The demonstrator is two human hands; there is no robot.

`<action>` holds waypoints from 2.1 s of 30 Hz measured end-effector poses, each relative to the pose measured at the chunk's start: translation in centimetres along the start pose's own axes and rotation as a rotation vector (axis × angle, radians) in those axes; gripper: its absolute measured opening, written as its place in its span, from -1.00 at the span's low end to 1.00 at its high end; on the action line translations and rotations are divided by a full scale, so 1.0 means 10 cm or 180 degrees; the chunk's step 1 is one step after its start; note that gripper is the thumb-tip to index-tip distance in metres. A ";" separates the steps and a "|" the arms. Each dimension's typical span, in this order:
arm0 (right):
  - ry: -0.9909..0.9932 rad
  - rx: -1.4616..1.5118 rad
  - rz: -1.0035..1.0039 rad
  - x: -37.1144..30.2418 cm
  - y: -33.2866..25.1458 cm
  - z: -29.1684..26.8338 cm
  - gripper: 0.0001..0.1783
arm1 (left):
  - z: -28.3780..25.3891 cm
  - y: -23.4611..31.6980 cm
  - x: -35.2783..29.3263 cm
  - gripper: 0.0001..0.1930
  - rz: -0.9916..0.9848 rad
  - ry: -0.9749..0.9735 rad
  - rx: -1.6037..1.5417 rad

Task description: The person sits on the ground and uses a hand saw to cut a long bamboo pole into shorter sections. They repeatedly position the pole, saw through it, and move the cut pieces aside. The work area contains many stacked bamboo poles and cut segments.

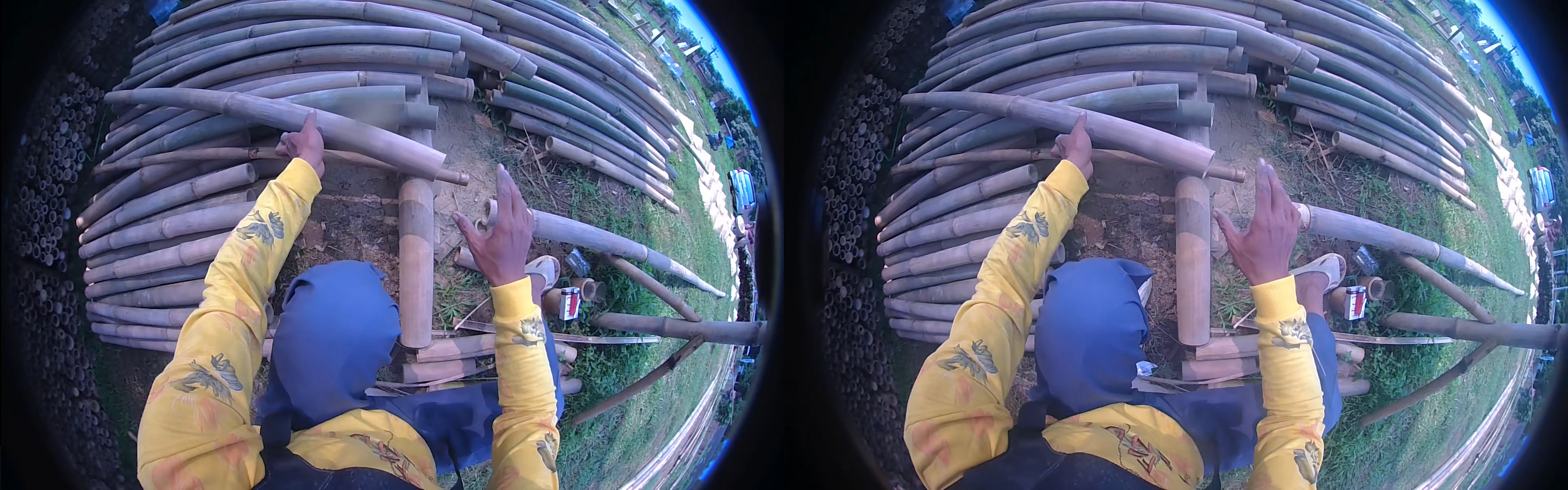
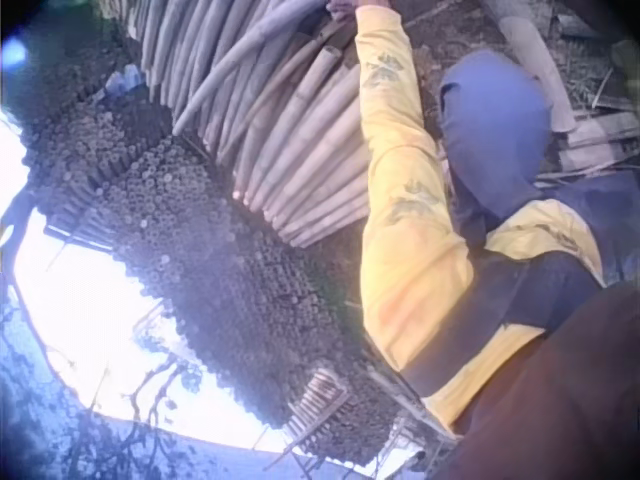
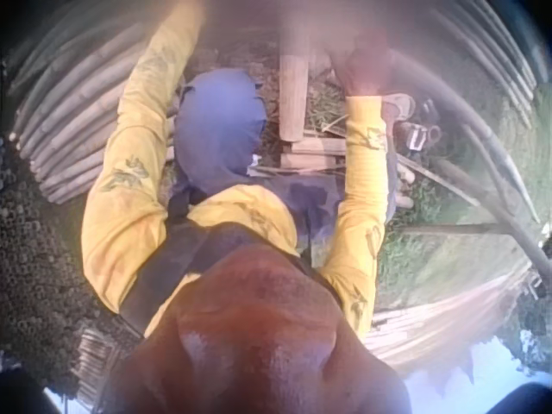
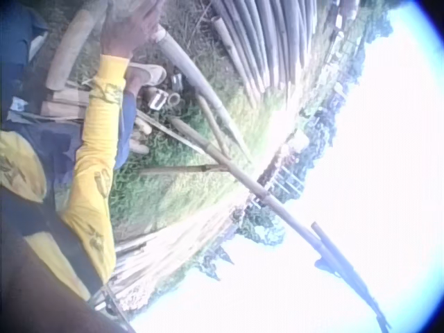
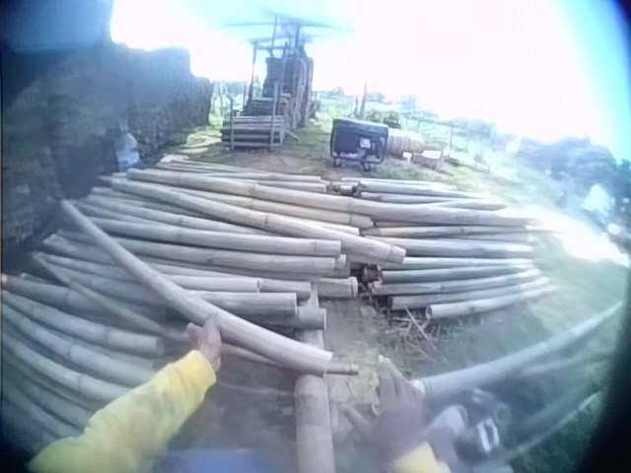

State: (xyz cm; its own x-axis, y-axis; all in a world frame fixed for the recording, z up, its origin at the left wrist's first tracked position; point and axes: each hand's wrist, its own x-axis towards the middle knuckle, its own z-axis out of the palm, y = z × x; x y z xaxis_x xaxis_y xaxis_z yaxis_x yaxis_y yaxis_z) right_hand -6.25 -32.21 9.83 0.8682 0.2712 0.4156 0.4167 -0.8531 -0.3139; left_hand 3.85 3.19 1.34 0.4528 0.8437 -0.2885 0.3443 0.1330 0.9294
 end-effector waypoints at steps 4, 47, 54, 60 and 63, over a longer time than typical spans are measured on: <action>-0.0818 -0.0615 -0.0166 0.25 -0.33 0.75 0.32 | -0.56 -0.52 0.21 0.13 -0.0593 -0.0313 -0.0163; 0.1800 -0.0707 -0.0574 1.36 -0.18 -0.66 -0.21 | -0.64 0.70 -0.23 -0.66 0.2113 -0.2174 0.0384; 0.0444 -0.0426 0.0640 -0.82 0.60 -1.18 -0.26 | -0.07 0.17 -0.49 -0.73 0.3016 -0.2620 0.1998; 0.1102 0.0179 0.1865 -1.94 0.89 -1.44 -0.30 | 1.23 -0.16 -1.73 -0.63 0.4331 -0.3919 0.2042; 0.1206 0.0039 0.2372 -2.08 0.90 -1.44 -0.28 | 1.71 -0.08 -2.57 -0.55 0.4733 -0.4151 0.2211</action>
State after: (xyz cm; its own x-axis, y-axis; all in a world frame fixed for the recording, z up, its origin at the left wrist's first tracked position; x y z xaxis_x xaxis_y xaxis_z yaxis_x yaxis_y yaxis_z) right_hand -24.45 -51.90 10.67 0.7690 -0.5324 0.3538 -0.2260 -0.7442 -0.6285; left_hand 5.97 -27.51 4.07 0.6852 -0.7071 0.1746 -0.6999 -0.5727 0.4268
